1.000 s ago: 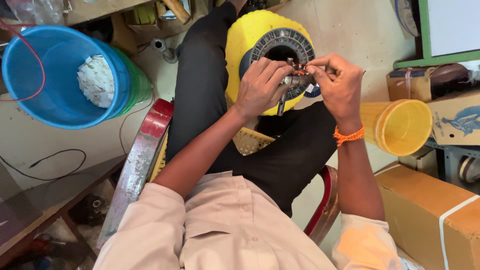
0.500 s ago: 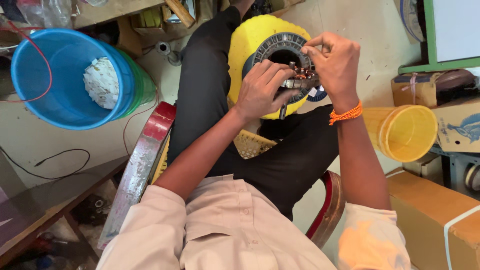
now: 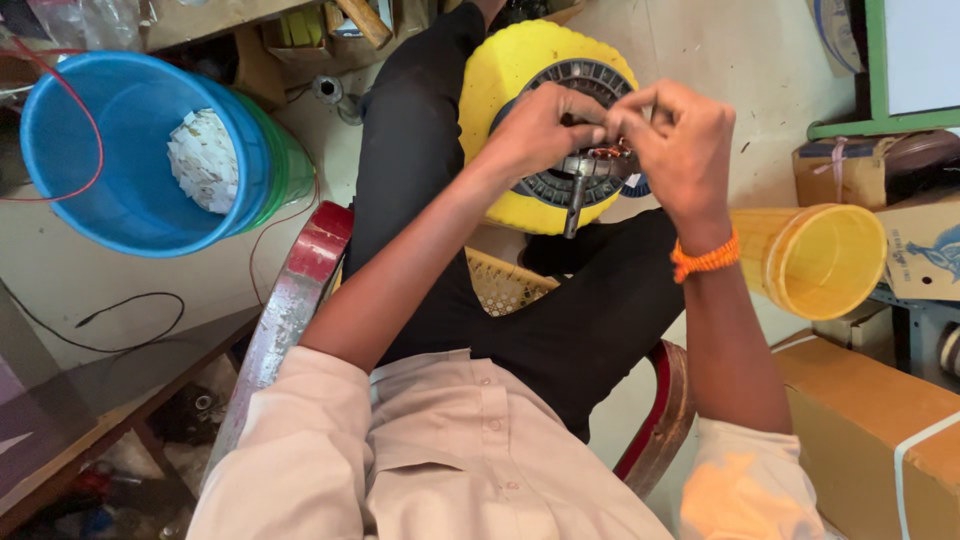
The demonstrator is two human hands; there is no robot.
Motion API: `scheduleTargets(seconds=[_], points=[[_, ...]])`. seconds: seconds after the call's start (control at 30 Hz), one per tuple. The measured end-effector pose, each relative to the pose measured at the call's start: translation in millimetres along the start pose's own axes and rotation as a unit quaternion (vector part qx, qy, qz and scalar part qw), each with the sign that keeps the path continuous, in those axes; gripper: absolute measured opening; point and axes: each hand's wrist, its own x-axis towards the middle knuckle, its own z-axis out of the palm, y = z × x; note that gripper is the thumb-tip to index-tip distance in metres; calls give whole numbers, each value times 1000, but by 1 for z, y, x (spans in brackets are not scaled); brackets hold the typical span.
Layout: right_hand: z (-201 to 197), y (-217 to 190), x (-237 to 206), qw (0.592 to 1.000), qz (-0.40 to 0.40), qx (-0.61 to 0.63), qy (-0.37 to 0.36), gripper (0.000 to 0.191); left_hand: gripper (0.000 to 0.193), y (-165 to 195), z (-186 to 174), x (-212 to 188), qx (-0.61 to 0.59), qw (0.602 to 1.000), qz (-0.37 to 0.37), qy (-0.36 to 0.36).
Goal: The person winds copper wire around the slots of a motor stator core by hand. They hold the stator in their left hand and feed the wire with their right hand, rotating the stator as needed to continue the winding process.
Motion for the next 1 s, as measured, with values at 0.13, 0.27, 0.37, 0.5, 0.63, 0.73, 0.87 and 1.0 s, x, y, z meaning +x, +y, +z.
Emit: scheduleTargets(seconds=[0.13, 0.27, 0.37, 0.5, 0.63, 0.73, 0.87, 1.0], points=[[-4, -22, -33, 998, 44, 21, -33, 10, 12, -3, -21, -6, 60, 993, 87, -52], [4, -36, -55, 999, 39, 23, 9, 8, 14, 2, -28, -9, 104, 982, 144, -60], [9, -39, -67, 999, 39, 18, 26, 9, 14, 4, -29, -10, 112, 978, 168, -55], [21, -32, -81, 1000, -13, 13, 21, 8, 14, 0, -28, -12, 98, 976, 186, -55], [36, -13, -90, 999, -36, -18, 0, 8, 13, -1, -29, -13, 94, 980, 163, -57], [47, 2, -98, 999, -41, -20, -27, 8, 12, 6, -29, -19, 66, 985, 153, -48], [50, 21, -110, 998, -45, -27, -30, 10, 40, 19, -16, -51, 159, 951, 261, 54], [36, 27, -118, 999, -39, -2, 1, 7, 51, 20, 7, -74, 265, 904, 298, 153]])
